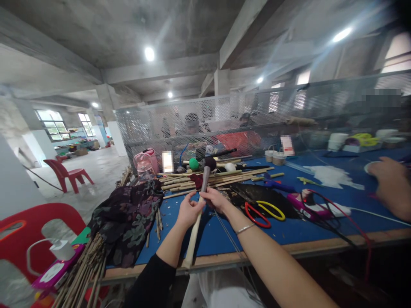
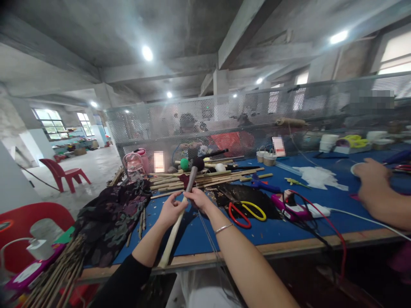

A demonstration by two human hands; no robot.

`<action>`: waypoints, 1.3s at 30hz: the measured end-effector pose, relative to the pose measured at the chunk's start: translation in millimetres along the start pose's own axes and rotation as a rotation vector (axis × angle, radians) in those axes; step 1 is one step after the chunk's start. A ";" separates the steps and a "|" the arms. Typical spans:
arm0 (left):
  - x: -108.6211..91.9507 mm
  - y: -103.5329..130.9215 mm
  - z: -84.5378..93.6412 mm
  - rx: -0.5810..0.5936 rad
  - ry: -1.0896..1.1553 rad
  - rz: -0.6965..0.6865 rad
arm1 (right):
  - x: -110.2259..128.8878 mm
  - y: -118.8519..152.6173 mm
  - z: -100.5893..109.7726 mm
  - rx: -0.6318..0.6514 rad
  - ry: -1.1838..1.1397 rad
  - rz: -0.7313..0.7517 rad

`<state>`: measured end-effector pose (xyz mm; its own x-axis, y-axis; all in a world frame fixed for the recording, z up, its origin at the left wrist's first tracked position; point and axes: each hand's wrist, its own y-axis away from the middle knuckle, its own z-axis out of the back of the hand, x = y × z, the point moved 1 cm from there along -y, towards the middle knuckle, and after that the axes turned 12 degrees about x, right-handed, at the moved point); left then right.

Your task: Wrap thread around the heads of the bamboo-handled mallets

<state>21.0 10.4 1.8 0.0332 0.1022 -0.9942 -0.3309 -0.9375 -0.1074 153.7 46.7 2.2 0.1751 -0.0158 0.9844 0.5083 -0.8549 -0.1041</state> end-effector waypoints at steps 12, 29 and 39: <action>5.5 -0.4 3.5 -0.103 -0.142 -0.028 | 1.5 1.4 -5.0 -0.049 0.043 0.015; 7.3 -1.5 3.1 -0.046 -0.111 -0.043 | -1.0 -0.4 -2.3 -0.060 0.037 0.003; -3.2 4.7 -3.5 0.185 0.052 0.151 | -8.8 -3.0 -0.4 0.002 0.020 0.029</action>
<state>22.7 4.5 4.4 0.0170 -0.0566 -0.9983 -0.5026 -0.8636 0.0404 150.3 49.2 -6.1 0.1725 -0.0512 0.9837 0.5052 -0.8527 -0.1330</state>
